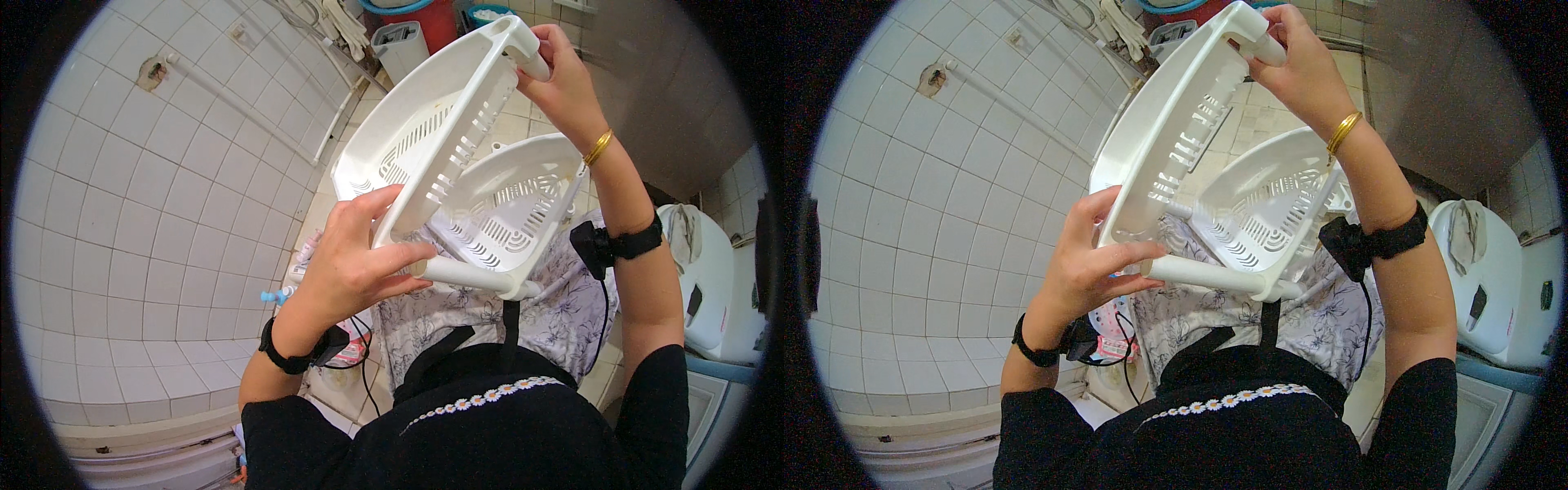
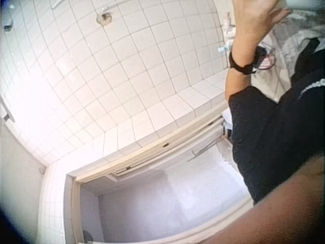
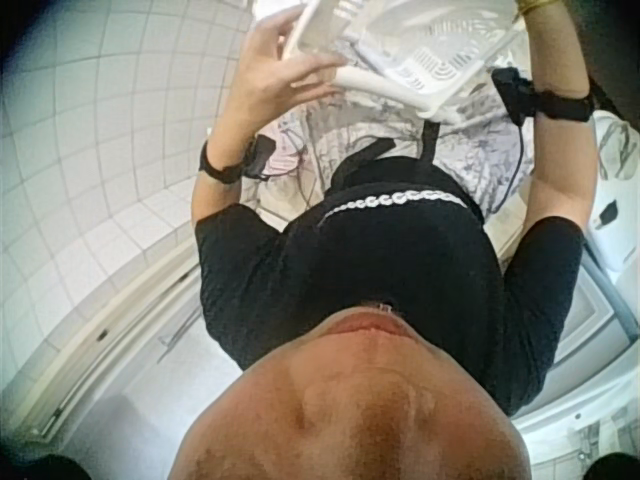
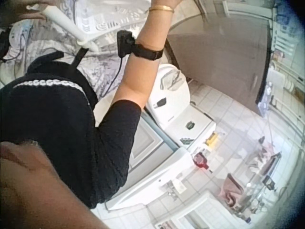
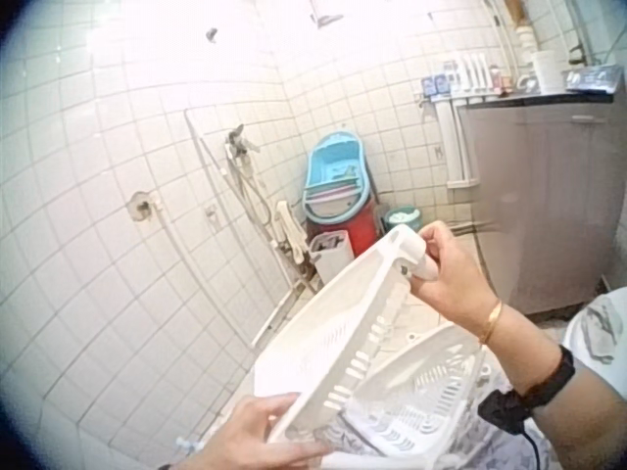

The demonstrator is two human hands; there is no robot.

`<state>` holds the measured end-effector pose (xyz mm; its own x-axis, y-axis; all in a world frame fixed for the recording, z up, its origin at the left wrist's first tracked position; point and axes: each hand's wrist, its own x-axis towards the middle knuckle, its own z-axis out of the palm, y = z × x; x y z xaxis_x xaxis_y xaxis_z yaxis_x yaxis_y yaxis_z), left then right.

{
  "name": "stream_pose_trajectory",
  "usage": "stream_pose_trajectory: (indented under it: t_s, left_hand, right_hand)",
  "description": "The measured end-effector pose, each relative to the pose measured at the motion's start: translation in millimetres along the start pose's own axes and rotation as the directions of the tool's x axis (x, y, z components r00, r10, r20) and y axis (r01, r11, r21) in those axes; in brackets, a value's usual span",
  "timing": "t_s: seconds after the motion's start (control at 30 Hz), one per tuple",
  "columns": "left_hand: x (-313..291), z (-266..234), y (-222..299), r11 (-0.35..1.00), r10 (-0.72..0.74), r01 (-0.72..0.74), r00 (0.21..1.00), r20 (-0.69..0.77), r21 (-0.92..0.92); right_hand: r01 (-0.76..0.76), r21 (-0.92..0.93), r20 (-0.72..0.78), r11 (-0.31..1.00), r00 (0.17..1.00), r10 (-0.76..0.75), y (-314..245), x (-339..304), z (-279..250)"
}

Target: The person assembles a white plastic corner shelf by hand, fitting plastic tubes and connector pieces into the corner shelf trays.

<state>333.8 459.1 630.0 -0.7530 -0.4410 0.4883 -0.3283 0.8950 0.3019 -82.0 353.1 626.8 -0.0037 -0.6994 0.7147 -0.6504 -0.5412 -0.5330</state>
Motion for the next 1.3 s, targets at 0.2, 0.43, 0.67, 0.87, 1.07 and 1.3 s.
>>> stream_pose_trajectory:
  t_s: [0.2, 0.43, 0.67, 0.87, 1.07, 1.3]
  left_hand:
    - [7.3, -4.8, -12.7, 1.000, -0.023, 0.023, 1.000, 0.005, -0.010]
    - [13.1, -15.0, -21.9, 0.994, -0.108, 0.108, 0.994, -0.030, -0.013]
    - [17.8, -23.9, -24.0, 0.986, -0.133, 0.126, 0.989, -0.059, -0.112]
    - [16.0, -38.1, -18.0, 0.966, -0.146, 0.132, 0.988, -0.046, -0.223]
    - [13.8, -39.2, -7.5, 0.969, -0.168, 0.145, 0.981, -0.101, -0.198]
    - [14.4, -29.9, -12.5, 0.985, -0.103, 0.080, 0.984, -0.148, -0.150]
  right_hand:
    - [0.099, -0.339, -0.177, 0.936, 0.970, -0.167, -38.5, -19.7, 0.7]
    - [-0.051, 0.148, 0.389, 0.988, 0.921, -0.010, -142.5, -117.1, 57.7]
    - [-0.171, 0.225, 0.589, 0.959, 0.808, 0.006, -153.4, -124.1, 79.2]
    - [-0.125, 0.184, 0.584, 0.975, 0.812, -0.006, -159.9, -116.9, 81.6]
    - [-0.129, 0.139, 0.583, 0.982, 0.812, 0.024, -165.5, -117.9, 88.4]
    - [-0.128, 0.141, 0.539, 0.982, 0.841, 0.032, -162.2, -125.0, 85.3]
